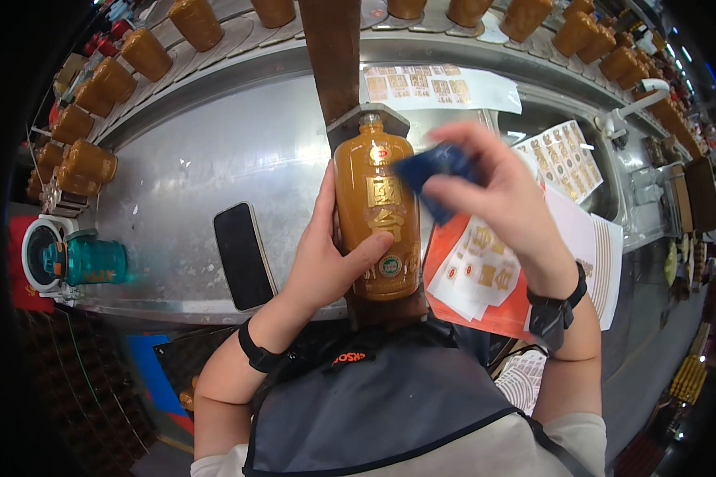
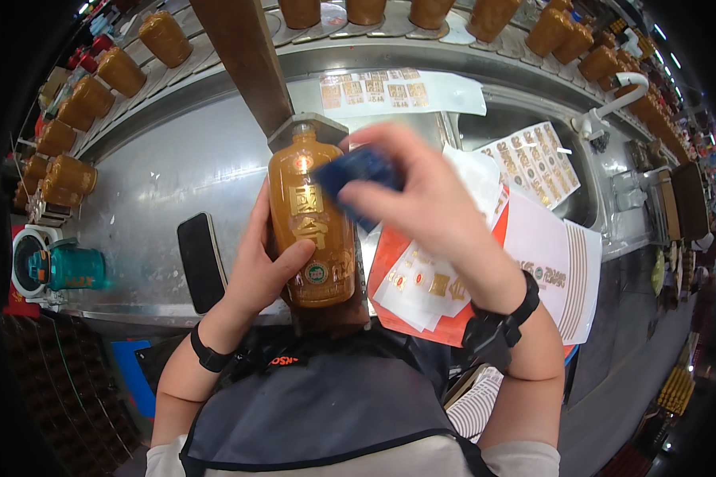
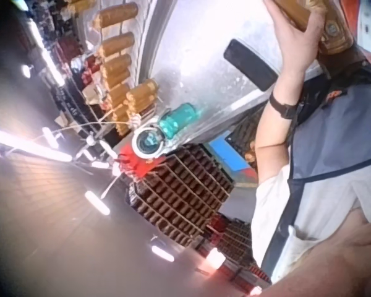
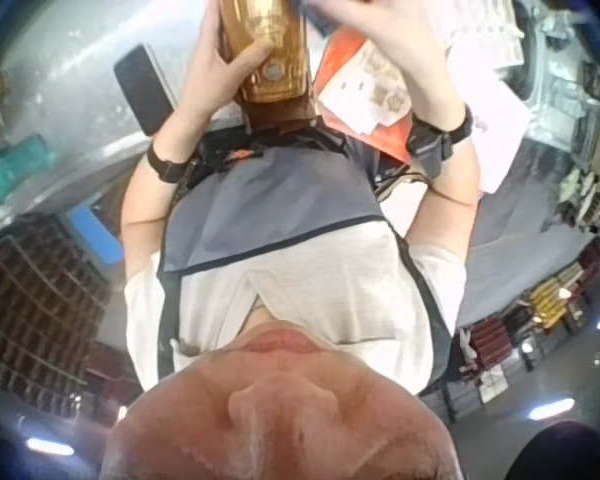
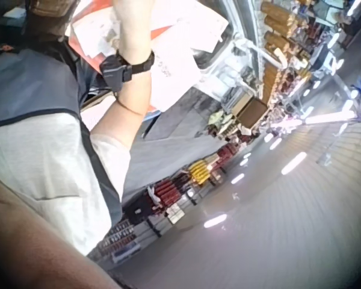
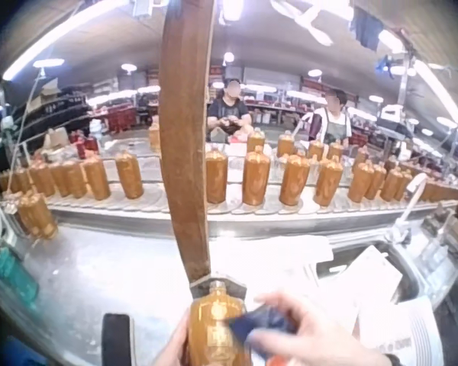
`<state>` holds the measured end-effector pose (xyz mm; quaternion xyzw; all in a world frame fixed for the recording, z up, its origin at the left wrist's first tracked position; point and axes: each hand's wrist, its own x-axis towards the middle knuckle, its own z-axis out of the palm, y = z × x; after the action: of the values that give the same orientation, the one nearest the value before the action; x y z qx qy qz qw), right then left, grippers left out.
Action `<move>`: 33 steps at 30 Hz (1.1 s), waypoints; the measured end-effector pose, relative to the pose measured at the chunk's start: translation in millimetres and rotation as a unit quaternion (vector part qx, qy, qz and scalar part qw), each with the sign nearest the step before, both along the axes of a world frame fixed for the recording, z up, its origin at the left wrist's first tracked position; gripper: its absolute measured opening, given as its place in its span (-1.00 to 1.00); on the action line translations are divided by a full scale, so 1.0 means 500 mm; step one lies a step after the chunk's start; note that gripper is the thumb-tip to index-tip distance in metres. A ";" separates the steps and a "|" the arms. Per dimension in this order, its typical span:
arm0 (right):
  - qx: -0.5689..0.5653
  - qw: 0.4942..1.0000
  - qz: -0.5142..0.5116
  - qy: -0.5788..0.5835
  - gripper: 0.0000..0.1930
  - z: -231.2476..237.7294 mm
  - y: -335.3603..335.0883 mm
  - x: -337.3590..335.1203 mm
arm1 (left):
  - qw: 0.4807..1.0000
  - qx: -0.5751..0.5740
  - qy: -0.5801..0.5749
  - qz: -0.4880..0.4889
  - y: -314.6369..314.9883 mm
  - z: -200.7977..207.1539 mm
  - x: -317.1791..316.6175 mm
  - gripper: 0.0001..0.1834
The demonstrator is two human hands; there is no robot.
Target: The person applies labels to a bottle by hand, using a scraper to smooth them. They peel a large label from a sheet, press it onto the bottle, and then repeat the process with a smaller circular label and a long strip label.
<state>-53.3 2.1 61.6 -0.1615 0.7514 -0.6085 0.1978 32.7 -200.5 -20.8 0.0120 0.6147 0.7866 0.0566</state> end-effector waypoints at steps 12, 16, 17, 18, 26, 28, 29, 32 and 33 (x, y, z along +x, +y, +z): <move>0.104 0.985 0.086 0.108 -0.68 0.045 -0.049 -0.071 | 0.995 -0.070 0.070 0.007 -0.009 -0.039 0.005 0.37; 0.009 1.000 0.005 0.007 -0.77 -0.016 0.007 -0.061 | 0.995 -0.066 0.076 -0.007 -0.013 -0.048 0.013 0.37; 0.004 0.999 -0.013 -0.037 -0.76 -0.036 0.025 -0.054 | 0.995 -0.052 0.079 -0.015 -0.013 -0.045 0.011 0.34; -0.028 0.996 -0.038 -0.070 -0.69 -0.063 0.023 -0.035 | 0.996 -0.041 0.079 -0.020 -0.016 -0.046 0.012 0.31; -0.017 0.994 -0.056 -0.097 -0.37 -0.112 -0.021 0.082 | 0.998 0.008 0.056 0.030 0.004 -0.039 0.011 0.05; -0.017 0.993 -0.054 -0.102 -0.20 -0.108 -0.025 0.082 | 0.997 0.001 0.065 0.038 0.007 -0.039 0.011 0.04; -0.018 0.993 -0.056 -0.104 -0.20 -0.110 -0.024 0.081 | 0.997 0.008 0.059 0.041 0.009 -0.039 0.011 0.03; -0.013 0.994 -0.052 -0.100 -0.22 -0.115 -0.020 0.080 | 0.997 0.013 0.055 0.042 0.009 -0.040 0.009 0.03; -0.015 0.994 -0.050 -0.099 -0.22 -0.115 -0.020 0.080 | 0.997 0.011 0.058 0.043 0.010 -0.040 0.009 0.03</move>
<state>-13.5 -8.0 4.1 -0.0654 0.7257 -0.6421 0.2384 37.1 -195.7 -40.9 0.0318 0.6080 0.7932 -0.0128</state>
